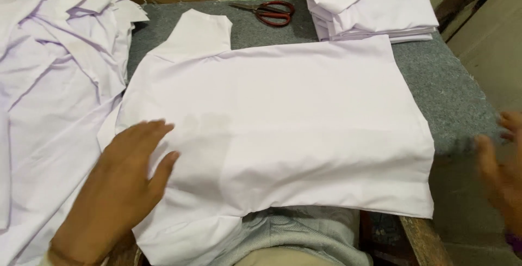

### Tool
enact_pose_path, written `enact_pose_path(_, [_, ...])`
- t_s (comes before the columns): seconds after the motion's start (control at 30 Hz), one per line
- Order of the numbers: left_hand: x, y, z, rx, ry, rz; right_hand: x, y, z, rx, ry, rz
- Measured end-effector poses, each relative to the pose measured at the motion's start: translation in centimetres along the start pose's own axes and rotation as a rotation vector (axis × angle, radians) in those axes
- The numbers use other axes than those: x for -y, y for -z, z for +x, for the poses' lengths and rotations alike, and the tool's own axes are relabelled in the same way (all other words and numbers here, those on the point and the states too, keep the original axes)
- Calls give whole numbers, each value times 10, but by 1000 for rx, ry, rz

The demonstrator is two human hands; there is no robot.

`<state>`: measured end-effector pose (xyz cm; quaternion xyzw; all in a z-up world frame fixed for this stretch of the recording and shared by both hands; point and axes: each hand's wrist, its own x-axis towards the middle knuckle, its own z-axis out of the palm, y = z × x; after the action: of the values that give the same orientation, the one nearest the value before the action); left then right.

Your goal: Trimming loose threads from a white school uniform shirt using scissors and then folding it neatly on a work surface.

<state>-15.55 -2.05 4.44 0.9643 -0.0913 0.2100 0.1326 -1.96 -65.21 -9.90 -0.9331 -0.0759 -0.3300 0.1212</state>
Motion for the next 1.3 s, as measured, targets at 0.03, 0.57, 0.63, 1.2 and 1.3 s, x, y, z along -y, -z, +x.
enact_pose_path(0.03, [6, -14, 12, 71, -28, 143, 78, 24, 38, 106, 95, 18])
enact_pose_path(0.57, [41, -106, 144, 427, 589, 48, 351, -130, 173, 855, 263, 83])
enact_pose_path(0.63, [55, -109, 138, 447, 638, 55, 330, -114, 171, 873, 204, 63])
enact_pose_path(1.2, [159, -95, 238, 242, 709, -251, 258, -86, 232, 812, 240, -128])
enact_pose_path(1.3, [165, -88, 242, 253, 740, -308, 266, -63, 238, 817, 253, -146])
